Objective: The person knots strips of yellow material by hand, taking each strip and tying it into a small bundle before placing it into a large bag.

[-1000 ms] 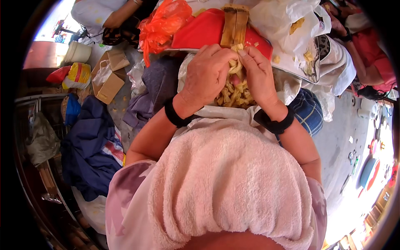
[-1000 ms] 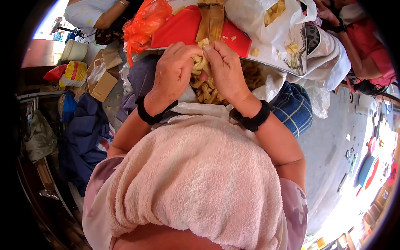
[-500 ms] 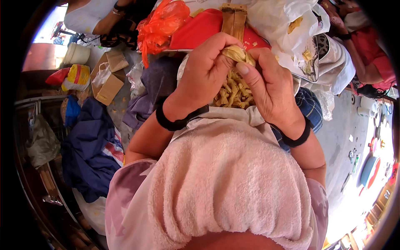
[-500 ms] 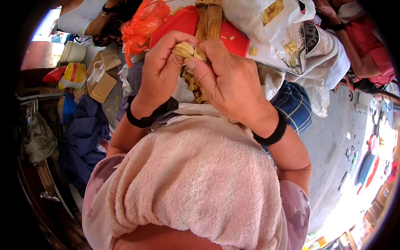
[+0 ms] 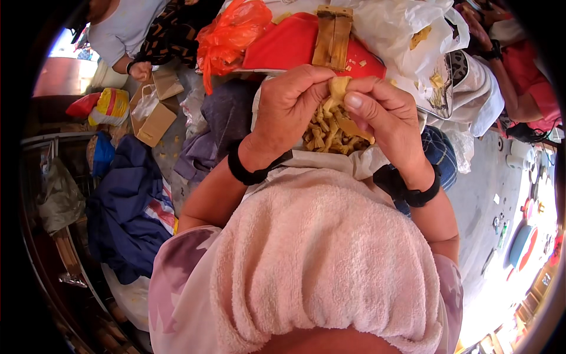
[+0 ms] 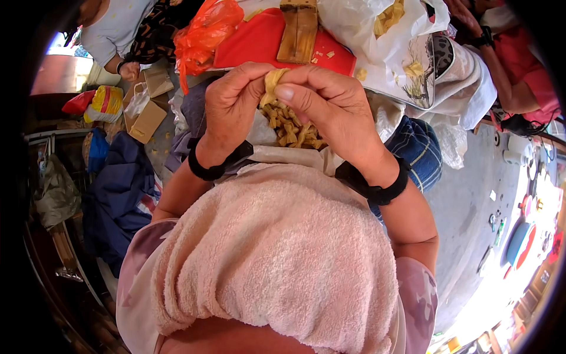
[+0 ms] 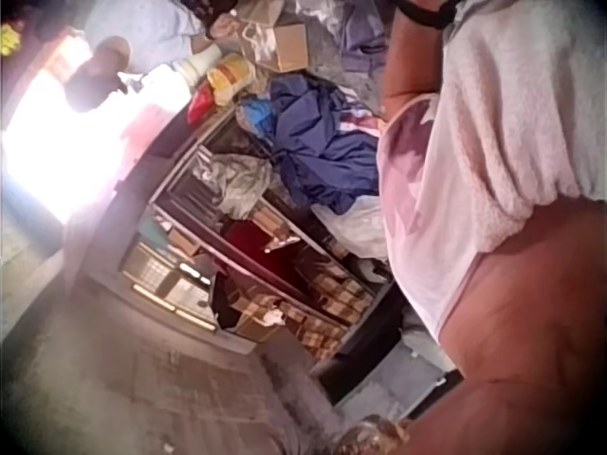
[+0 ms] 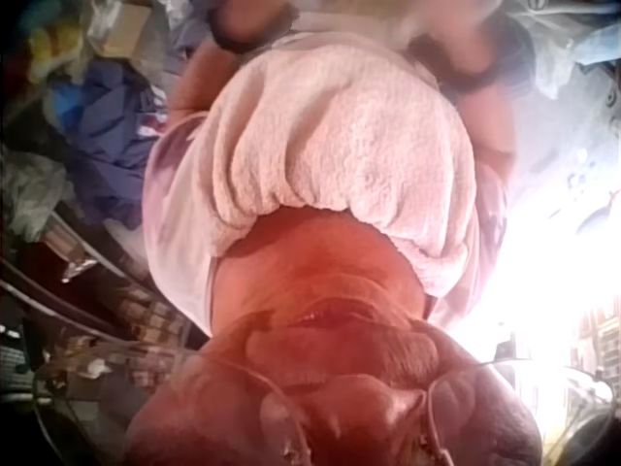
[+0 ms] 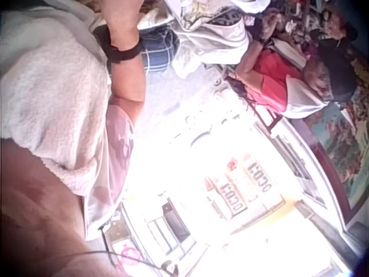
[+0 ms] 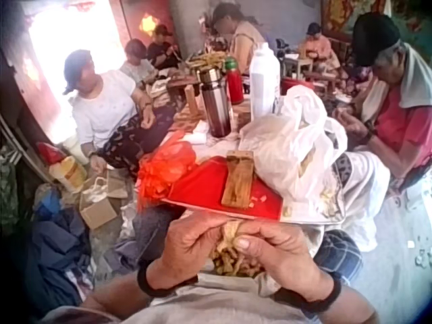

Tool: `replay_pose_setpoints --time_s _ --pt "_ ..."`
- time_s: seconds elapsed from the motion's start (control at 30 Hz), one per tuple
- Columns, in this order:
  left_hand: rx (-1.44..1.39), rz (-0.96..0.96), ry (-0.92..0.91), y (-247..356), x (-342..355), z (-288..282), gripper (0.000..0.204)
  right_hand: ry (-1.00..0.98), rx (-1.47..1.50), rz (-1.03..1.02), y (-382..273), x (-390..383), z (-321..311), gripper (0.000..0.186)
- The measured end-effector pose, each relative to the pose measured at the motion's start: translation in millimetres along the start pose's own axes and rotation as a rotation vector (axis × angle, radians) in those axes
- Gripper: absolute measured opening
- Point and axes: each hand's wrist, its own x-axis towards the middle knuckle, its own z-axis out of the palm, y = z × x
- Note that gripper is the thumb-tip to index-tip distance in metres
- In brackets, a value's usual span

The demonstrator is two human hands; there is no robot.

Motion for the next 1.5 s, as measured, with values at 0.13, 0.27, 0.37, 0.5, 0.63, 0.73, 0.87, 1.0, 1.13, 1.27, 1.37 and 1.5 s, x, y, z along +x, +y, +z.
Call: replay_pose_setpoints --time_s 0.13,0.27,0.37,0.5,0.63,0.73,0.87,1.0,1.13,1.27,1.37,1.5 --pt "-0.157 -0.150 0.040 17.0 3.3 7.5 0.014 0.139 0.019 -0.062 3.5 6.8 -0.8 0.010" --pt "-0.200 -0.217 -0.008 6.4 3.4 8.1 0.015 0.214 0.118 -0.034 13.2 13.1 2.5 0.017" --pt "-0.197 -0.194 0.029 2.2 5.0 5.4 0.012 0.174 0.296 0.198 13.3 13.1 -14.3 0.030" --pt "-0.099 -0.183 -0.001 2.3 12.8 -14.8 0.010 0.179 0.456 0.130 18.2 14.3 -41.9 0.033" --pt "0.162 -0.172 -0.027 -5.2 13.2 -16.3 0.023 0.237 0.307 0.139 14.7 10.2 -33.4 0.024" --pt "0.437 0.023 -0.072 2.4 14.6 -10.4 0.043 0.187 0.120 0.074 17.1 14.2 -20.7 0.009" --pt "0.525 -0.013 -0.308 17.7 6.0 3.5 0.048 0.069 0.047 0.135 38.7 13.8 -11.0 0.009" --pt "0.513 -0.113 -0.546 19.3 0.4 -3.4 0.030 -0.088 -0.051 0.284 39.0 7.0 -15.8 0.009" --pt "0.472 0.032 -0.743 19.2 -4.5 -21.8 0.019 -0.288 -0.286 0.235 26.5 -4.2 -14.7 0.014" --pt "0.477 0.208 -0.755 34.3 8.1 -45.0 0.014 -0.433 -0.492 0.115 -4.4 -8.8 -9.4 0.013" --pt "0.666 0.333 -0.775 25.6 12.3 -58.8 0.013 -0.387 -0.571 -0.013 -9.3 -11.1 -4.2 0.013" --pt "0.660 0.375 -0.506 -21.5 9.8 -50.8 0.014 -0.191 -0.490 -0.067 4.6 0.1 4.5 0.012"
